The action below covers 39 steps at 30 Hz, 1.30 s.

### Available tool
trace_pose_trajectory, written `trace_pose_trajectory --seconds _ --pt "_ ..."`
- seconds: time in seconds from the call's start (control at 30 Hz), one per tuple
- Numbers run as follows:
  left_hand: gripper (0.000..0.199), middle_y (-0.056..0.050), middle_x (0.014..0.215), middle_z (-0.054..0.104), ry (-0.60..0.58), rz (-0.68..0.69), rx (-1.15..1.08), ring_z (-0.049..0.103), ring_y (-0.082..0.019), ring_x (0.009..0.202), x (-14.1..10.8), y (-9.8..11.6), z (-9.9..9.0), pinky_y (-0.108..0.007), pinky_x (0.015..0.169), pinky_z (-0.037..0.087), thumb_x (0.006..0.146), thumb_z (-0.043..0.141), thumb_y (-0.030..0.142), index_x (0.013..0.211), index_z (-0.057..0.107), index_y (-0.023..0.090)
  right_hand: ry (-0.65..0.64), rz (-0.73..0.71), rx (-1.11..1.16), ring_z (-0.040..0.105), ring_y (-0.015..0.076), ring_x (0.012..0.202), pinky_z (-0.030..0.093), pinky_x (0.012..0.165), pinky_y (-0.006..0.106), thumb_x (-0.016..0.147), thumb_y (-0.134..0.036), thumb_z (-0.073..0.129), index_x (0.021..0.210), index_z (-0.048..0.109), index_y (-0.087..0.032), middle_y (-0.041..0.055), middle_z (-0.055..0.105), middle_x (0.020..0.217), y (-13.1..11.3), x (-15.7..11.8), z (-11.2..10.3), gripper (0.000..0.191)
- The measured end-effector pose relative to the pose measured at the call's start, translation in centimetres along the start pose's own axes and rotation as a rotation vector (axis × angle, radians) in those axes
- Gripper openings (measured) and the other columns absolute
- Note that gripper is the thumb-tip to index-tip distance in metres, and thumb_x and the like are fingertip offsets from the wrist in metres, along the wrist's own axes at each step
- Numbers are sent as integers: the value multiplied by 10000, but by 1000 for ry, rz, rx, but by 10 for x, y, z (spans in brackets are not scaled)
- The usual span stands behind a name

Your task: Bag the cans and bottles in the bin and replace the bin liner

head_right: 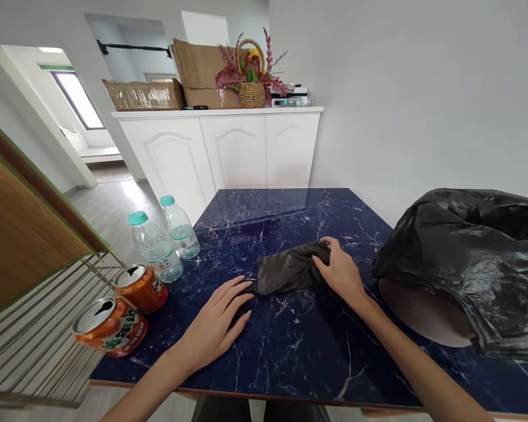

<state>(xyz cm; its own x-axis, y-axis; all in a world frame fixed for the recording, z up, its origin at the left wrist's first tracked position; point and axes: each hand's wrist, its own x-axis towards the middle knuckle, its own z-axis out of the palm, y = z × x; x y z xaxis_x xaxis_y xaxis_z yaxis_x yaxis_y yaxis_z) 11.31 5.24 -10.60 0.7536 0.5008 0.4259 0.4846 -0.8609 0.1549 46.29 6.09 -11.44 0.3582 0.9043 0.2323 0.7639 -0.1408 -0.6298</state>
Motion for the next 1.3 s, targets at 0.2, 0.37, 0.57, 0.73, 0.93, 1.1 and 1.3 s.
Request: trace_pose_trajectory --seconds 0.2,0.37,0.57,0.73,0.93,1.1,1.3 --pt "373 -137 1686 468 -113 52 60 307 -368 1630 13 1 -1 -619 1287 392 1108 523 357 1425 662 220 118 -412 -114 467 338 1505 427 1234 539 1080 -404 464 1582 399 -217 161 499 1602 -1 -56 0 539" --pt "439 -100 1800 236 -198 58 38 172 -402 1660 42 -2 13 -651 1321 286 1109 493 472 1385 715 212 61 -425 -73 504 307 1482 484 1209 540 1105 -392 485 1576 406 -327 89 509 1602 8 -114 -10 482" --pt "667 -105 1797 216 -295 142 12 92 -379 1674 98 1 48 -584 1372 160 1094 393 640 1356 752 142 112 -343 -88 557 339 1448 587 1107 546 1104 -465 497 1571 443 -361 89 536 1584 42 -141 -37 482" --pt "723 -85 1783 273 -350 132 -4 119 -360 1675 147 4 80 -563 1371 154 1105 298 660 1355 748 152 60 -229 -50 604 331 1411 650 1025 500 1100 -509 490 1543 471 -395 74 565 1562 65 -142 -45 458" --pt "768 -142 1771 309 -352 101 17 190 -396 1659 206 18 124 -562 1352 201 1111 253 647 1375 718 95 -20 -206 -10 609 305 1402 588 1120 530 1108 -417 490 1515 476 -376 74 608 1507 69 -140 -41 409" --pt "677 -167 1737 384 -293 93 8 262 -420 1632 263 43 169 -577 1329 234 1118 316 567 1427 676 84 6 -267 -9 637 315 1363 588 1111 551 1092 -339 507 1507 479 -339 99 648 1457 67 -136 -40 416" --pt "599 -167 1717 423 -234 110 -31 311 -400 1615 310 69 208 -561 1323 252 1103 369 504 1426 681 108 16 -271 -17 660 312 1338 600 1100 538 1081 -302 514 1496 489 -354 87 670 1438 63 -133 -42 419"
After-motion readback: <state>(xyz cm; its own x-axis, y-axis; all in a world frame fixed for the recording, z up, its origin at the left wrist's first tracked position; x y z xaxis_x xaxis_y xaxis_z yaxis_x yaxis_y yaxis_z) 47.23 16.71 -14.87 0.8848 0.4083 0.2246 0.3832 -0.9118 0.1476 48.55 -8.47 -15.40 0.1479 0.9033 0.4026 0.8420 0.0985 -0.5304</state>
